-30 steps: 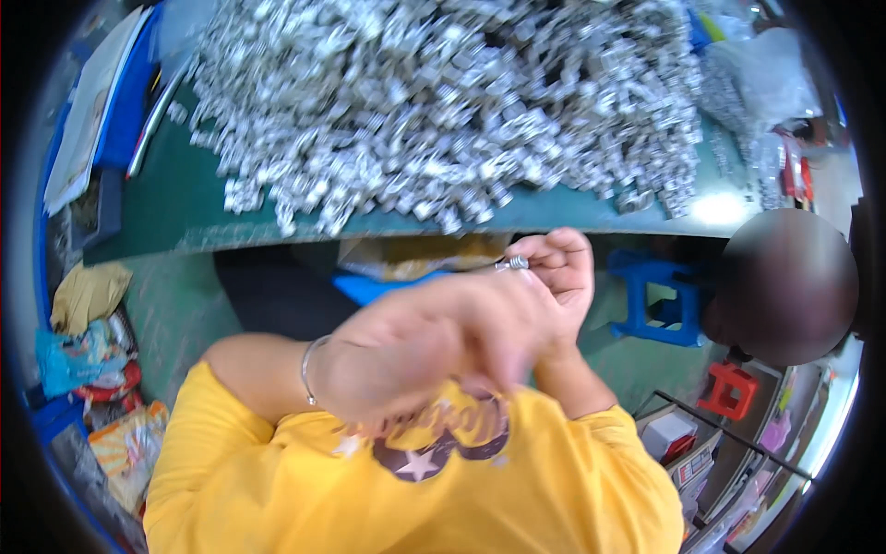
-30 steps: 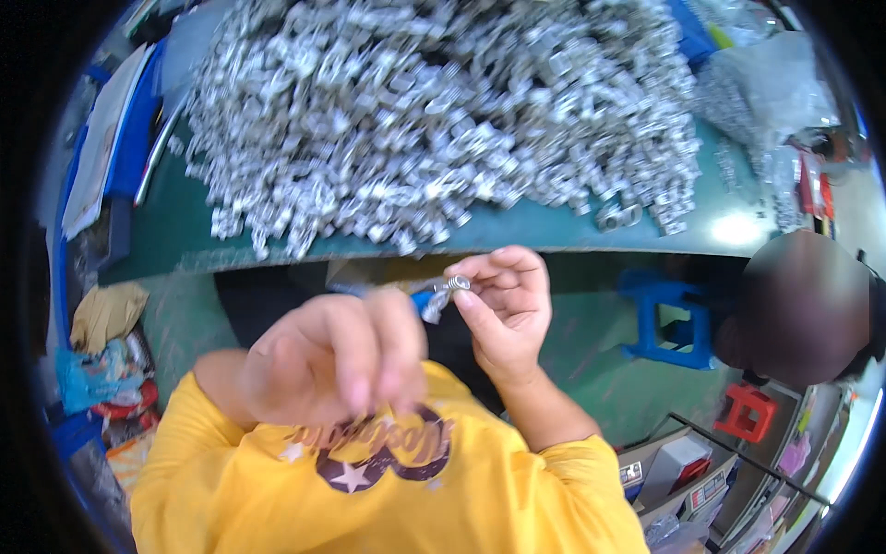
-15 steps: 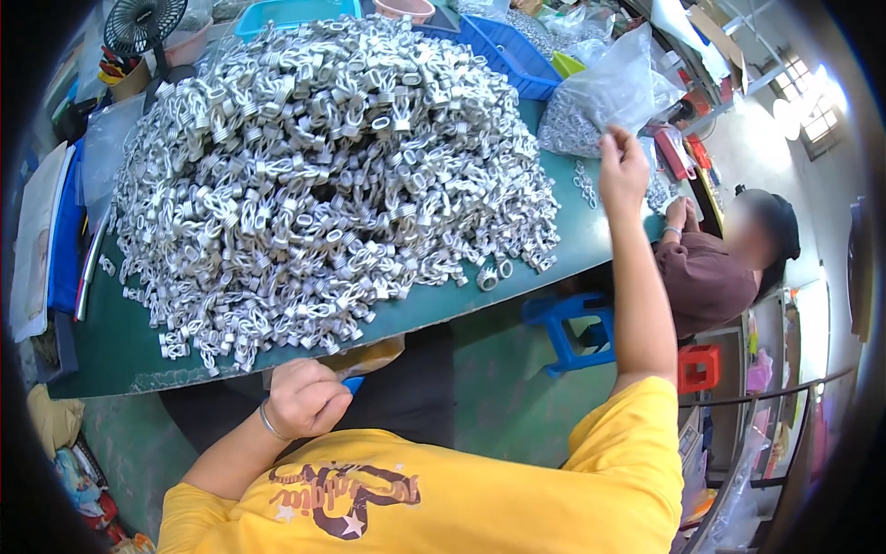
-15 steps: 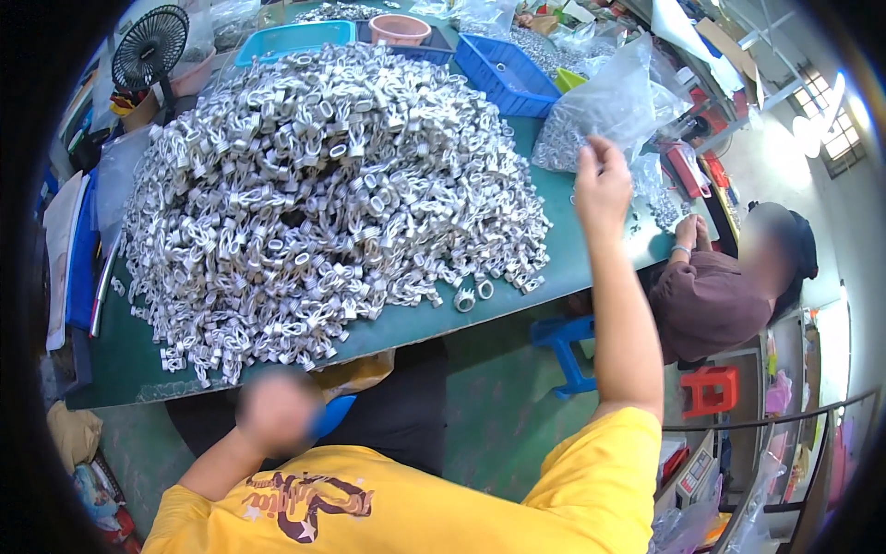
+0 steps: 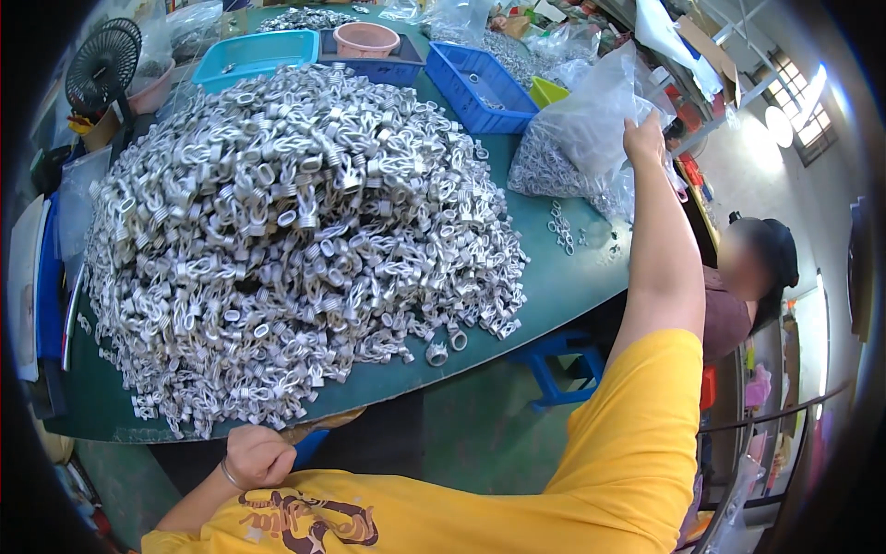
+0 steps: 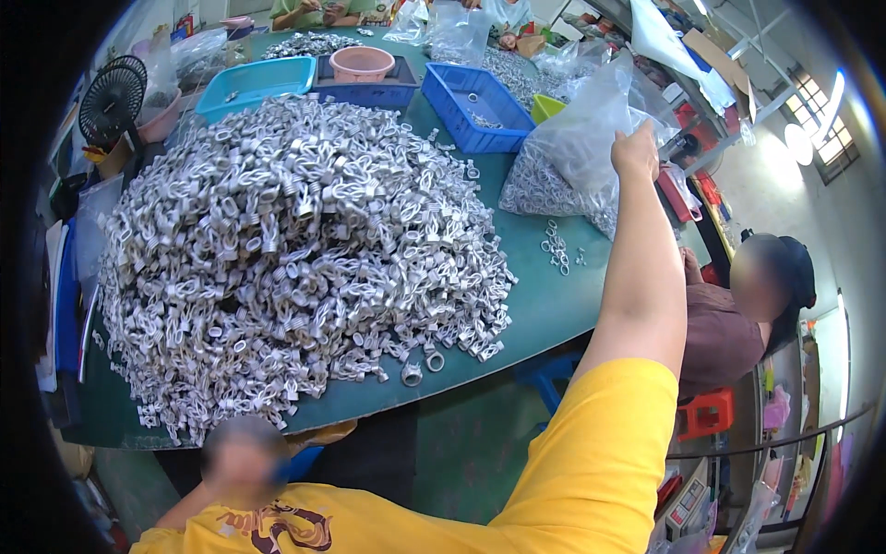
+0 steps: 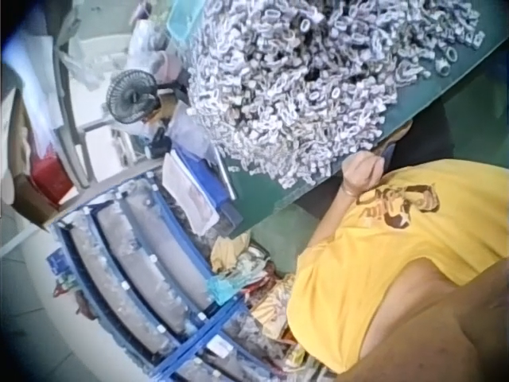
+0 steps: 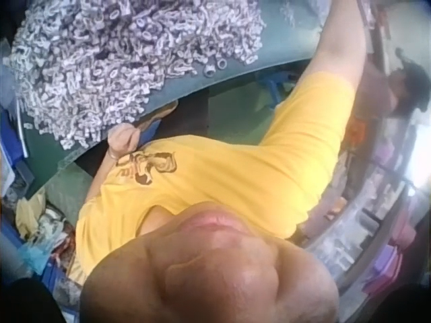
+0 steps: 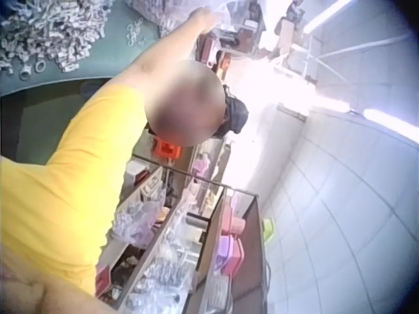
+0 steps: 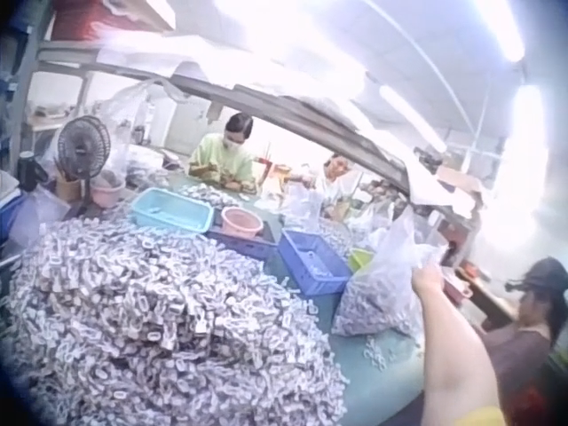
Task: The person picks up silver-colored mechanical components from a table, rubs and cleans them by hand, and uses a red stick tool to probe and clean the inner surfaces.
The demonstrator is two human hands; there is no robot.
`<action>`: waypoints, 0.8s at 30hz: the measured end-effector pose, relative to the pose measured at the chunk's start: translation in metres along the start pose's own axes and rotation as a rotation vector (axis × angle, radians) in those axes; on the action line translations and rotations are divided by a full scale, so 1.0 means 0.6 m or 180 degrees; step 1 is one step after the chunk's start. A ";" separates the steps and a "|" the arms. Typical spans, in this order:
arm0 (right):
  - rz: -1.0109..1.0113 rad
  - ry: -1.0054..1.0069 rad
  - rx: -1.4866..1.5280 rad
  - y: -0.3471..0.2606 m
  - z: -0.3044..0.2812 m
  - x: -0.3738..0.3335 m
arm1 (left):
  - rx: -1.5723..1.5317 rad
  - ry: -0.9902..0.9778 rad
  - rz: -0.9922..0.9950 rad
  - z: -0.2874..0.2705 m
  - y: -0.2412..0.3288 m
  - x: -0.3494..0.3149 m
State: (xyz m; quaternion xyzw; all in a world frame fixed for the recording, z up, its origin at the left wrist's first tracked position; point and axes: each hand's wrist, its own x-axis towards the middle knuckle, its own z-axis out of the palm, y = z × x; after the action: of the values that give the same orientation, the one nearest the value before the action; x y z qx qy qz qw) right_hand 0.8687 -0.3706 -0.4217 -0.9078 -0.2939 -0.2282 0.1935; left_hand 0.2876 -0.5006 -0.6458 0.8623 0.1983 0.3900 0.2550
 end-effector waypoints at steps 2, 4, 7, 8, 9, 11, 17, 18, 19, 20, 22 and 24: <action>-0.0074 0.0176 0.0015 0.026 0.032 0.040 | 0.0058 0.0016 -0.0060 0.003 0.000 0.004; -0.0507 0.0145 0.0188 0.044 0.054 0.071 | 0.0089 -0.0054 -0.0033 0.004 -0.004 0.004; -0.1131 -0.0707 -0.0742 0.045 0.088 0.083 | 0.0041 0.0002 -0.0098 0.009 -0.007 -0.003; -0.1027 -0.1169 -0.0553 0.041 0.099 0.068 | 0.0067 -0.0038 -0.0080 0.010 -0.004 -0.001; -0.1590 -0.1197 -0.0975 0.040 0.127 0.052 | 0.0130 -0.0068 -0.0091 0.011 -0.006 -0.002; -0.1977 -0.1855 -0.1421 -0.019 0.103 -0.063 | 0.0328 -0.0071 -0.0090 0.011 -0.007 -0.008; -0.1893 -0.1934 -0.1124 -0.050 0.076 -0.040 | 0.0261 -0.0077 -0.0206 0.015 -0.004 0.001; -0.1575 -0.1417 -0.0557 -0.045 0.073 -0.006 | 0.0269 -0.0113 -0.0222 0.013 -0.003 0.001; -0.1369 -0.0802 -0.0199 -0.039 0.069 0.020 | 0.0286 -0.0115 -0.0224 0.012 -0.002 0.001; -0.1148 -0.0189 0.0143 -0.028 0.065 0.044 | 0.0293 -0.0124 -0.0232 0.011 -0.003 0.000; -0.1349 0.0814 0.0304 0.031 0.092 0.096 | 0.0272 -0.0129 -0.0220 0.015 -0.005 0.002; -0.1034 -0.0271 -0.0683 0.076 0.129 0.126 | 0.0263 -0.0070 -0.0216 0.015 -0.005 0.002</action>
State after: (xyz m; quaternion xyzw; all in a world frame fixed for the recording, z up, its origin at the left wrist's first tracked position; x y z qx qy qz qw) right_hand 0.9748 -0.3336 -0.4555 -0.8727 -0.4183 -0.2479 0.0437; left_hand 0.2947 -0.5003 -0.6521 0.8690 0.2406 0.3632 0.2345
